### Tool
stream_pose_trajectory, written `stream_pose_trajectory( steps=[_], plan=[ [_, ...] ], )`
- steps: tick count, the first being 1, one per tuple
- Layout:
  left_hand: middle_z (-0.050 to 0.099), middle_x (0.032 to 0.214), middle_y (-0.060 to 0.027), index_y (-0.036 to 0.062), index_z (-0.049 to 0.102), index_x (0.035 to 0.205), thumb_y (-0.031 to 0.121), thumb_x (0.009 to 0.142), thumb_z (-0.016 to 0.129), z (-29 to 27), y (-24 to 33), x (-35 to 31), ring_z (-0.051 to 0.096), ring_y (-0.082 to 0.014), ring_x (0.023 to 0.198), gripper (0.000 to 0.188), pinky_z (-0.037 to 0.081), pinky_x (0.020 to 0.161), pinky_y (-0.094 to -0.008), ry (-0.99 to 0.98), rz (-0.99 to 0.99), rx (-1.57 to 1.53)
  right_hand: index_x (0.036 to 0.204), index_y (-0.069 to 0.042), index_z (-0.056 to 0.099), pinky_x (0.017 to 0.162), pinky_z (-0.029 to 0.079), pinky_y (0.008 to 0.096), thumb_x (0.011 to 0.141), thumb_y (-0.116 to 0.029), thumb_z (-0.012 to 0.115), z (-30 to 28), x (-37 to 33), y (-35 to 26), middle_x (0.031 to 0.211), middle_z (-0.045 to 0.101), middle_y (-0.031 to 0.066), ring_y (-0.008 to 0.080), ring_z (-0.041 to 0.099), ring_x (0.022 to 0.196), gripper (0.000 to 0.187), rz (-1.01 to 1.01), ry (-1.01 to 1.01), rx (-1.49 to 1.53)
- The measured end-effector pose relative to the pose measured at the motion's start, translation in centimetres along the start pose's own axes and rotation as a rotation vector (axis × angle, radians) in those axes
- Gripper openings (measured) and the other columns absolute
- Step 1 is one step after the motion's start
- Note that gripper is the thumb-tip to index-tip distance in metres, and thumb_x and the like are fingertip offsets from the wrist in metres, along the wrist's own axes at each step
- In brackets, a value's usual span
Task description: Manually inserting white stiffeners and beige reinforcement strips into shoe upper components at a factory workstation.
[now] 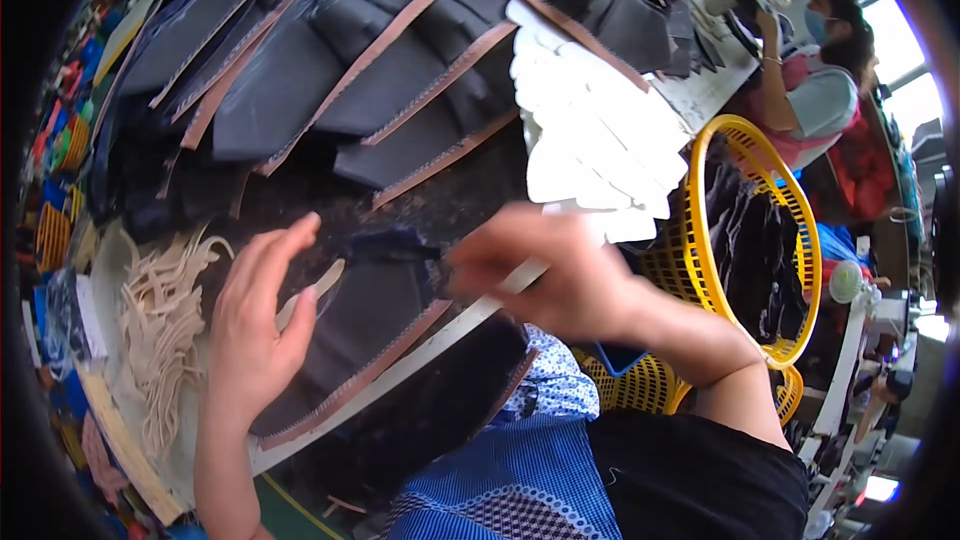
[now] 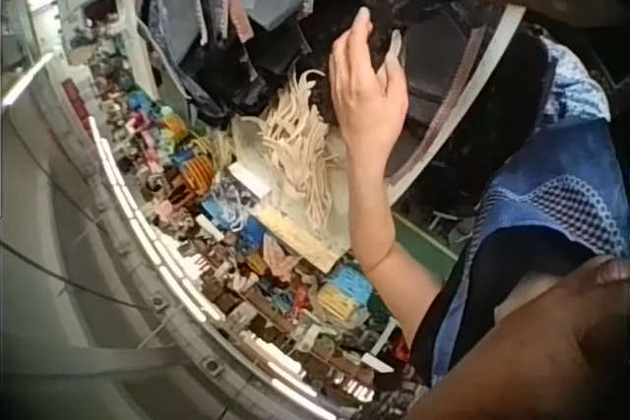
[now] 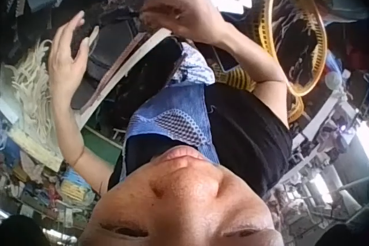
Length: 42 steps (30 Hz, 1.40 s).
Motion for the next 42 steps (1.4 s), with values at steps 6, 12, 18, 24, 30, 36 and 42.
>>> stream_pose_trajectory(
  steps=[6, 12, 18, 24, 30, 36, 42],
  plan=[
    [0.067, 0.133, -0.0148, 0.0021, 0.066, 0.134, 0.017, 0.088, 0.080, 8.4, 7.8, 8.0, 0.062, -0.0325, 0.129, 0.050, 0.046, 0.113, -0.0483, -0.118, 0.679, 0.059, 0.102, -0.004, 0.079, 0.079, 0.061, 0.0330, 0.095, -0.016, 0.079, -16.5, -1.0, 10.6, 0.095, 0.079, 0.0103, 0.0200, 0.076, 0.085, 0.014, 0.458, 0.290, -0.708],
    [0.052, 0.156, -0.0162, -0.0032, 0.050, 0.150, 0.064, 0.102, 0.053, 18.4, 10.6, 16.4, 0.042, -0.0270, 0.148, 0.083, 0.032, 0.118, -0.0421, 0.018, 0.613, 0.485, 0.120, -0.006, 0.073, 0.090, 0.060, 0.0404, 0.091, -0.018, 0.075, -16.2, 3.0, 13.2, 0.118, 0.073, 0.0153, 0.0286, 0.073, 0.107, 0.031, 0.279, -0.054, -0.736],
    [0.050, 0.157, -0.0137, -0.0031, 0.047, 0.153, 0.068, 0.100, 0.051, 19.2, 10.0, 17.4, 0.041, -0.0241, 0.145, 0.089, 0.032, 0.113, -0.0428, 0.017, 0.633, 0.677, 0.110, -0.006, 0.072, 0.077, 0.060, 0.0373, 0.094, -0.017, 0.072, -16.3, 2.4, 12.8, 0.106, 0.067, 0.0121, 0.0272, 0.070, 0.094, 0.019, 0.230, -0.057, -0.697],
    [0.054, 0.153, -0.0112, -0.0002, 0.054, 0.148, 0.062, 0.096, 0.062, 18.6, 10.3, 17.0, 0.046, -0.0215, 0.140, 0.082, 0.036, 0.110, -0.0431, -0.013, 0.643, 0.609, 0.103, -0.006, 0.064, 0.071, 0.052, 0.0399, 0.093, -0.022, 0.075, -16.0, 1.1, 13.2, 0.101, 0.059, 0.0100, 0.0269, 0.063, 0.086, 0.022, 0.280, 0.045, -0.719],
    [0.058, 0.148, -0.0104, 0.0018, 0.057, 0.144, 0.062, 0.094, 0.067, 18.8, 10.3, 17.2, 0.050, -0.0217, 0.137, 0.079, 0.037, 0.107, -0.0427, 0.020, 0.645, 0.528, 0.106, -0.003, 0.063, 0.063, 0.050, 0.0296, 0.092, -0.012, 0.067, -20.0, -3.7, 10.6, 0.082, 0.066, 0.0066, 0.0131, 0.063, 0.071, 0.017, 0.533, 0.439, -0.273],
    [0.057, 0.153, -0.0121, 0.0005, 0.055, 0.146, 0.065, 0.094, 0.067, 17.7, 11.1, 17.5, 0.054, -0.0241, 0.137, 0.084, 0.039, 0.105, -0.0418, -0.080, 0.611, 0.475, 0.115, -0.003, 0.068, 0.055, 0.039, 0.0219, 0.089, -0.009, 0.061, -24.5, -7.3, -0.5, 0.083, 0.067, 0.0032, 0.0064, 0.054, 0.064, 0.028, 0.171, 1.111, -0.258],
    [0.043, 0.160, -0.0316, -0.0027, 0.024, 0.165, 0.057, 0.099, 0.069, 9.4, 8.4, 14.2, 0.037, -0.0377, 0.155, 0.100, 0.031, 0.125, -0.0529, -0.299, 0.360, -0.622, 0.130, 0.003, 0.059, 0.062, 0.040, 0.0198, 0.089, -0.007, 0.053, -15.6, -3.3, -6.0, 0.102, 0.069, 0.0073, 0.0077, 0.058, 0.074, 0.043, -0.236, 1.019, -0.024]
  ],
)
Point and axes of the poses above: each hand's wrist, its own x-axis towards the middle knuckle, its own z-axis out of the palm, y = z × x, the point moved 1 cm from there along x, towards the middle knuckle
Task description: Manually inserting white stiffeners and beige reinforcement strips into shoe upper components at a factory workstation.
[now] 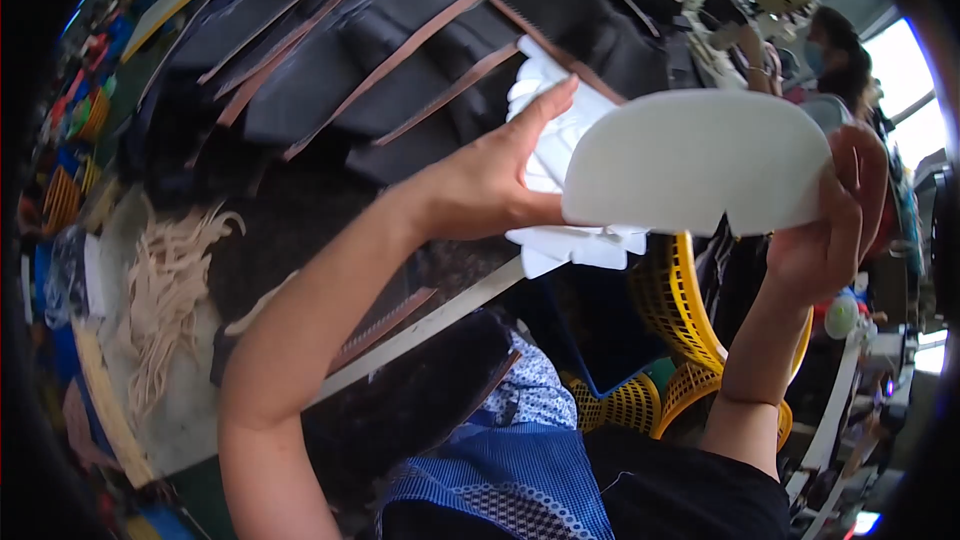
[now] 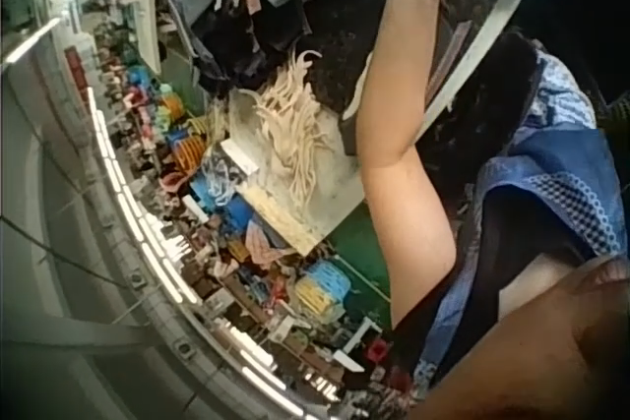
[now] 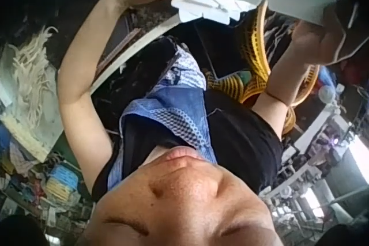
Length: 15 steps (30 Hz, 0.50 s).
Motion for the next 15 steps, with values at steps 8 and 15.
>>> stream_pose_trajectory(
  steps=[8, 15],
  plan=[
    [0.077, 0.101, -0.0139, -0.0021, 0.070, 0.123, 0.027, 0.106, 0.067, 3.1, 7.1, -26.5, 0.075, -0.0180, 0.090, 0.034, 0.058, 0.076, -0.0291, 0.282, -0.603, -0.384, 0.126, 0.001, 0.067, 0.073, 0.057, 0.0281, 0.097, 0.008, 0.061, 5.4, -16.6, 0.5, 0.105, 0.074, 0.0121, 0.0143, 0.071, 0.084, 0.031, 0.766, -1.201, 0.202],
    [0.068, 0.072, -0.0023, 0.0033, 0.072, 0.100, 0.015, 0.100, 0.075, 4.0, 9.4, -31.8, 0.062, -0.0076, 0.060, 0.012, 0.047, 0.055, -0.0246, 0.565, -0.577, 0.122, 0.107, 0.004, 0.075, 0.060, 0.058, 0.0287, 0.103, -0.012, 0.069, 12.5, -16.6, -0.7, 0.083, 0.075, 0.0096, 0.0149, 0.071, 0.065, 0.017, 0.732, -1.807, 0.356]
  ],
)
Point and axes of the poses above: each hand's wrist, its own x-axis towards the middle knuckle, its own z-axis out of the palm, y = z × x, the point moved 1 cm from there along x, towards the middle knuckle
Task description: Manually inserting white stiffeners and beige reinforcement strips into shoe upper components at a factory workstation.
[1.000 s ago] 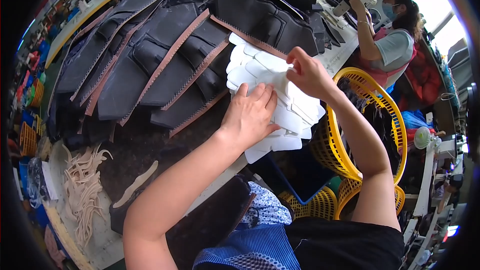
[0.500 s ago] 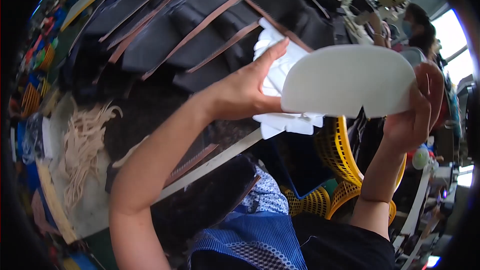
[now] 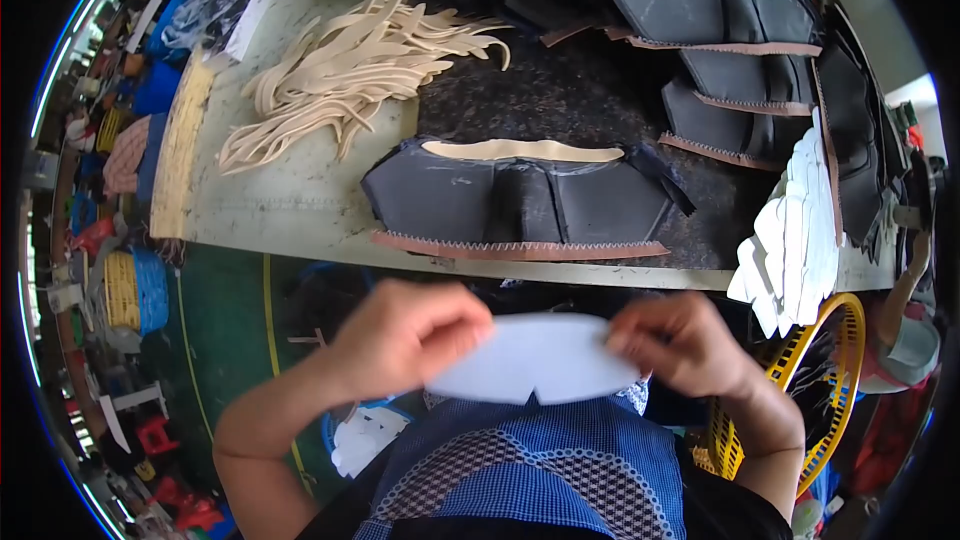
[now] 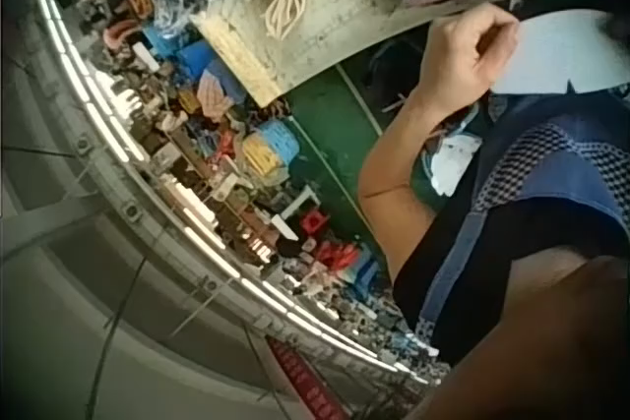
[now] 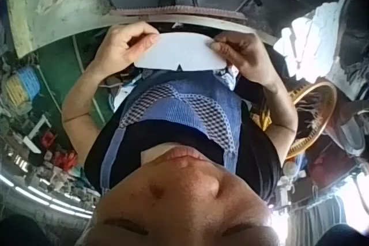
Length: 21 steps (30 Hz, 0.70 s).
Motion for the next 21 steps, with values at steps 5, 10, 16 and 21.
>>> stream_pose_trajectory(
  steps=[5, 10, 16, 21],
  plan=[
    [0.059, 0.073, 0.0073, 0.0050, 0.069, 0.092, 0.025, 0.104, 0.071, -5.4, -1.2, 5.9, 0.052, -0.0002, 0.066, 0.024, 0.040, 0.055, -0.0205, 0.093, -0.309, -0.333, 0.108, 0.006, 0.072, 0.052, 0.050, 0.0240, 0.111, -0.030, 0.059, -4.0, 6.8, -3.3, 0.074, 0.068, 0.0070, 0.0087, 0.063, 0.060, 0.038, 0.077, 0.365, -0.032],
    [0.061, 0.071, 0.0049, 0.0028, 0.070, 0.092, 0.032, 0.107, 0.068, -5.0, -5.6, 8.5, 0.052, -0.0016, 0.056, 0.033, 0.044, 0.050, -0.0199, 0.026, -0.443, -0.223, 0.112, 0.007, 0.074, 0.059, 0.048, 0.0279, 0.110, -0.030, 0.061, -4.9, 10.2, 1.1, 0.075, 0.065, 0.0060, 0.0087, 0.057, 0.065, 0.039, 0.225, 0.245, -0.147],
    [0.063, 0.068, 0.0034, 0.0021, 0.070, 0.088, 0.033, 0.105, 0.071, -5.3, -6.3, 8.8, 0.053, -0.0017, 0.051, 0.035, 0.042, 0.044, -0.0202, -0.014, -0.462, -0.238, 0.106, 0.005, 0.075, 0.058, 0.045, 0.0285, 0.109, -0.029, 0.061, -5.1, 10.2, 1.2, 0.074, 0.063, 0.0031, 0.0092, 0.053, 0.064, 0.037, 0.261, 0.234, -0.090],
    [0.058, 0.058, 0.0016, 0.0025, 0.069, 0.081, 0.036, 0.098, 0.079, -6.0, -4.2, 10.1, 0.054, -0.0095, 0.044, 0.039, 0.045, 0.044, -0.0278, -0.113, -0.491, 0.108, 0.086, -0.001, 0.070, 0.055, 0.050, 0.0317, 0.095, -0.024, 0.076, -4.2, 10.7, 1.4, 0.069, 0.065, 0.0062, 0.0168, 0.058, 0.052, 0.026, 0.053, 0.347, -0.904]
  ],
)
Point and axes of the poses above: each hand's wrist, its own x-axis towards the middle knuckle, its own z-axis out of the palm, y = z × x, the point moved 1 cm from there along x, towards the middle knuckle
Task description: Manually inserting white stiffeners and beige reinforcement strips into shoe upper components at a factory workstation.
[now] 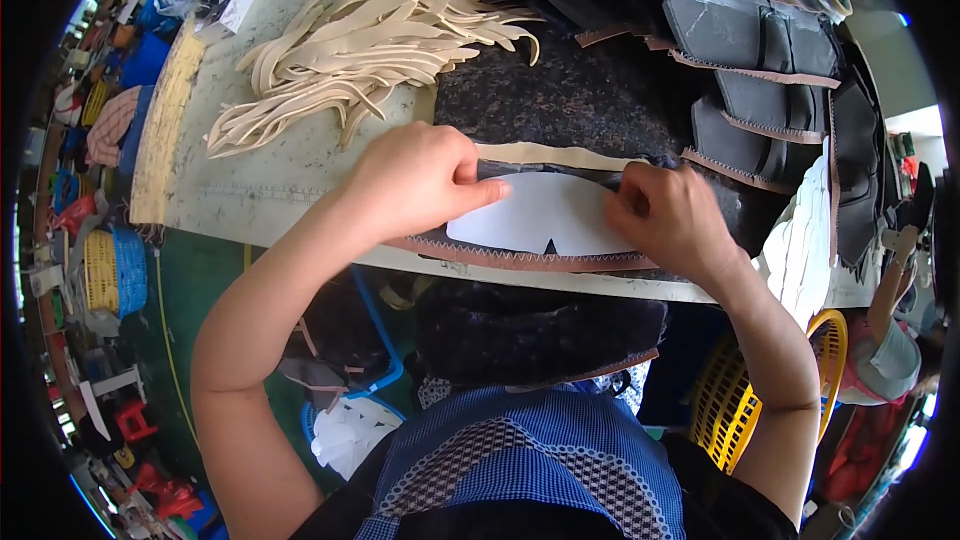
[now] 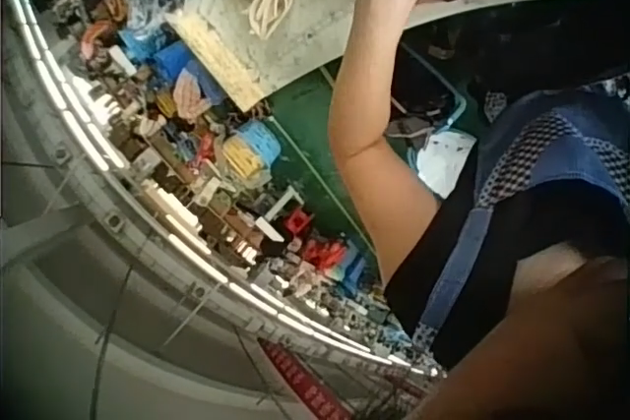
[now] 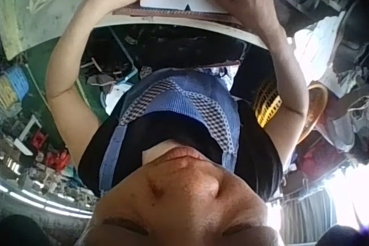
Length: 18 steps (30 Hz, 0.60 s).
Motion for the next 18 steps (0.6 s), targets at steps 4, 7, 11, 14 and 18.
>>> stream_pose_trajectory(
  steps=[4, 7, 11, 14, 18],
  plan=[
    [0.067, 0.092, -0.0091, 0.0039, 0.067, 0.102, 0.037, 0.076, 0.093, 1.2, 0.6, -2.6, 0.068, -0.0254, 0.078, 0.049, 0.056, 0.072, -0.0397, 0.387, 0.407, 0.595, 0.084, -0.005, 0.068, 0.057, 0.057, 0.0368, 0.080, -0.017, 0.085, -4.1, -2.9, -1.8, 0.073, 0.069, 0.0095, 0.0235, 0.069, 0.059, 0.021, -0.101, 0.321, -0.020],
    [0.046, 0.148, -0.0189, -0.0010, 0.048, 0.145, 0.028, 0.067, 0.096, 4.9, 0.0, -3.4, 0.051, -0.0400, 0.134, 0.096, 0.044, 0.115, -0.0471, 0.410, 0.670, 0.698, 0.126, 0.000, 0.064, 0.085, 0.060, 0.0420, 0.073, -0.013, 0.082, -2.0, -3.1, -7.1, 0.112, 0.071, 0.0154, 0.0319, 0.072, 0.100, 0.057, -0.489, 0.296, -0.054],
    [0.053, 0.144, -0.0225, -0.0024, 0.048, 0.146, 0.018, 0.072, 0.091, 6.9, -0.4, -2.6, 0.056, -0.0409, 0.130, 0.087, 0.047, 0.112, -0.0482, 0.506, 0.686, 0.487, 0.134, 0.001, 0.059, 0.090, 0.058, 0.0433, 0.063, -0.010, 0.084, -0.1, -2.5, -5.0, 0.115, 0.071, 0.0166, 0.0357, 0.071, 0.102, 0.077, -0.379, 0.294, 0.002],
    [0.063, 0.134, -0.0213, 0.0005, 0.052, 0.145, 0.011, 0.074, 0.087, 7.0, 0.2, -2.3, 0.066, -0.0383, 0.119, 0.080, 0.055, 0.102, -0.0449, 0.594, 0.650, 0.413, 0.130, -0.001, 0.062, 0.082, 0.059, 0.0420, 0.065, -0.008, 0.083, 0.0, -1.4, -4.8, 0.108, 0.072, 0.0146, 0.0332, 0.072, 0.093, 0.069, -0.451, 0.474, -0.029],
    [0.077, 0.107, -0.0088, 0.0053, 0.066, 0.128, 0.006, 0.075, 0.084, 7.3, 0.5, -0.8, 0.076, -0.0277, 0.086, 0.056, 0.060, 0.075, -0.0369, 0.795, 0.681, 0.538, 0.115, -0.002, 0.065, 0.069, 0.058, 0.0357, 0.077, -0.010, 0.077, 0.6, -0.5, -4.7, 0.094, 0.071, 0.0076, 0.0243, 0.072, 0.081, 0.040, -0.387, 0.538, -0.156]
  ],
)
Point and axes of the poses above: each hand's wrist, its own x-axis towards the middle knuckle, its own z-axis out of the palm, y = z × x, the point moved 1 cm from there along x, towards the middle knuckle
